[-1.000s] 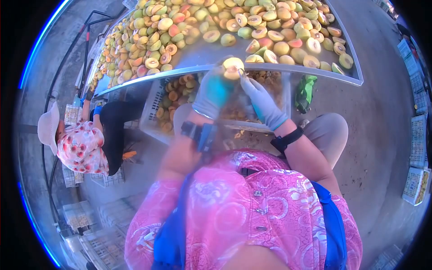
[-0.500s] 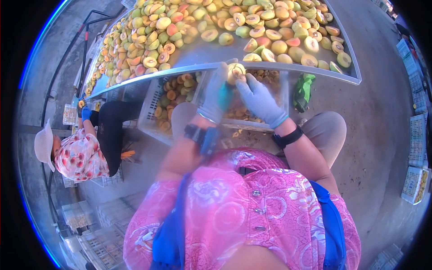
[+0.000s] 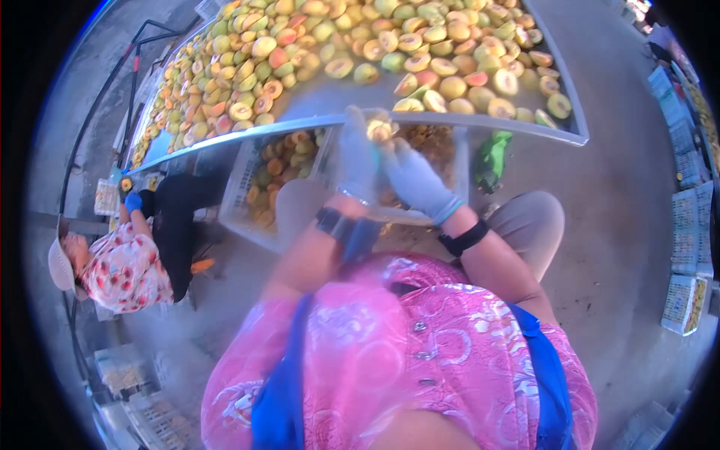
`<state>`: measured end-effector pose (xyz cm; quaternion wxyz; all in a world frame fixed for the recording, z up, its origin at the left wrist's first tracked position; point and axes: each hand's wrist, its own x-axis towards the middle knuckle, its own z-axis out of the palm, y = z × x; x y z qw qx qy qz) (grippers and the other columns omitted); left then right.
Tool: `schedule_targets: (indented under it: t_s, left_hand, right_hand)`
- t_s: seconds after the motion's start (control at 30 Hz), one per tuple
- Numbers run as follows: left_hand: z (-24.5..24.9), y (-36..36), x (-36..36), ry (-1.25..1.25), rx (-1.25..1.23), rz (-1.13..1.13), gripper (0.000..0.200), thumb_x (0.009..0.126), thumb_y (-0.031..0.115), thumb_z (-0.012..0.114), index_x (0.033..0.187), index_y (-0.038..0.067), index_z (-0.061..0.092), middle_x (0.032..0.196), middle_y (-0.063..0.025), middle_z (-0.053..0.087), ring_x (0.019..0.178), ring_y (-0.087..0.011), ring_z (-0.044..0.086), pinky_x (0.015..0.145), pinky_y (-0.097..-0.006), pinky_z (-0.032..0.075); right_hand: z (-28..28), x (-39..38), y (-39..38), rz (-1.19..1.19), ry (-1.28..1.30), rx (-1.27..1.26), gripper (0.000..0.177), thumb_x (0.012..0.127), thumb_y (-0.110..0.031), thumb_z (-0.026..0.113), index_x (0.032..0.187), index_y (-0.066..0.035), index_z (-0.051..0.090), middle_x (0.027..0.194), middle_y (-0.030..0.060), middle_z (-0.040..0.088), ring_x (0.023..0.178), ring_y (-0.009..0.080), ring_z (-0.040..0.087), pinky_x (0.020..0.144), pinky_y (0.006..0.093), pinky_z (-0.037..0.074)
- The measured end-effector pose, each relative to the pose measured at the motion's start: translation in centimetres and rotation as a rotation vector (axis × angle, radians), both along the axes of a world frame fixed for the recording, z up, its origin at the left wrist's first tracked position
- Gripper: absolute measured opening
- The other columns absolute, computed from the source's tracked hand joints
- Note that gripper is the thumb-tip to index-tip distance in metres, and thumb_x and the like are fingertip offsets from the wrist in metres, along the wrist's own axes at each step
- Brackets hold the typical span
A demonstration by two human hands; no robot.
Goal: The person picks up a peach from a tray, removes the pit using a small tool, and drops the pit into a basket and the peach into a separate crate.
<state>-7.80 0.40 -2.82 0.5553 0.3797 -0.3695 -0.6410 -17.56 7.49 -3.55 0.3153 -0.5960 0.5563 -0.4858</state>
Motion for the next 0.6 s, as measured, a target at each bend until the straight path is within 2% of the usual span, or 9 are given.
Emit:
schedule_targets:
  t_s: [0.1,0.13,0.17,0.2,0.23,0.37,0.47,0.53,0.6]
  left_hand:
    - [2.8,1.3,-0.3,0.011,-0.015,-0.041,0.045,0.099,0.048,0.046,0.093,0.006,0.060,0.085,-0.0069,0.063,0.074,-0.0181,0.061,0.069,-0.0334,0.054]
    - [0.7,-0.5,0.5,-0.001,-0.008,-0.048,0.045,0.099,0.047,0.046,0.089,0.006,0.061,0.079,-0.0067,0.063,0.068,-0.0184,0.059,0.064,-0.0327,0.052]
    - [-2.0,-3.0,2.2,0.617,0.057,-0.755,0.048,0.098,0.049,0.045,0.082,0.007,0.062,0.070,-0.0062,0.061,0.060,-0.0182,0.056,0.059,-0.0309,0.049]
    - [-1.3,-2.9,2.2,0.292,0.085,-0.534,0.053,0.097,0.053,0.046,0.074,0.007,0.060,0.062,-0.0054,0.057,0.055,-0.0180,0.053,0.055,-0.0299,0.047]
    - [3.6,0.0,0.2,0.062,0.208,-0.206,0.054,0.095,0.055,0.048,0.072,0.007,0.058,0.062,-0.0052,0.056,0.056,-0.0179,0.055,0.054,-0.0303,0.047]
    - [4.5,0.9,0.8,0.070,0.014,-0.157,0.038,0.096,0.045,0.054,0.085,0.009,0.058,0.074,-0.0046,0.060,0.062,-0.0159,0.059,0.055,-0.0294,0.052]
    - [4.0,2.4,0.1,-0.069,-0.236,-0.042,0.037,0.099,0.042,0.051,0.085,0.008,0.057,0.076,-0.0041,0.060,0.064,-0.0148,0.059,0.055,-0.0287,0.052]
    - [4.3,3.0,0.1,-0.190,-0.478,0.068,0.037,0.100,0.041,0.049,0.084,0.008,0.056,0.077,-0.0040,0.059,0.066,-0.0145,0.060,0.057,-0.0278,0.053]
    - [5.4,3.1,0.9,-0.079,-0.324,-0.067,0.038,0.099,0.042,0.049,0.084,0.008,0.056,0.077,-0.0039,0.059,0.066,-0.0149,0.060,0.058,-0.0277,0.053]
  right_hand:
    - [1.8,0.3,0.6,0.131,-0.080,-0.023,0.036,0.101,-0.032,0.040,0.101,0.001,0.056,0.085,0.0239,0.064,0.073,0.0402,0.061,0.066,0.0475,0.049]
    - [1.2,0.0,0.5,0.228,0.213,-0.090,0.034,0.102,-0.028,0.038,0.104,0.000,0.056,0.085,0.0195,0.064,0.067,0.0335,0.059,0.063,0.0439,0.049]
    - [0.8,0.5,0.6,0.177,0.164,-0.124,0.031,0.102,-0.026,0.039,0.109,0.000,0.054,0.083,0.0178,0.063,0.064,0.0293,0.059,0.059,0.0412,0.049]
    - [-2.9,0.4,-0.8,0.135,0.562,-0.383,0.035,0.102,-0.029,0.039,0.115,0.000,0.052,0.078,0.0167,0.063,0.061,0.0266,0.058,0.057,0.0398,0.048]
    - [0.3,0.6,0.5,0.187,-0.057,0.018,0.043,0.103,-0.034,0.039,0.119,0.004,0.049,0.078,0.0194,0.064,0.062,0.0275,0.060,0.056,0.0384,0.048]
    - [-1.0,1.5,0.0,0.044,-0.066,0.049,0.057,0.102,-0.040,0.039,0.133,0.008,0.041,0.106,0.0301,0.063,0.100,0.0435,0.062,0.086,0.0448,0.048]
    - [1.1,0.8,2.1,0.108,0.059,-0.023,0.051,0.102,-0.040,0.041,0.126,0.004,0.047,0.099,0.0261,0.065,0.095,0.0393,0.064,0.086,0.0420,0.049]
    - [-0.3,1.7,1.3,0.108,-0.479,-0.051,0.041,0.102,-0.041,0.042,0.113,-0.003,0.052,0.082,0.0134,0.062,0.069,0.0259,0.062,0.066,0.0366,0.053]
    - [-0.3,1.1,2.0,0.167,-0.513,0.082,0.038,0.102,-0.042,0.042,0.110,-0.007,0.053,0.075,0.0071,0.056,0.058,0.0191,0.055,0.054,0.0322,0.048]
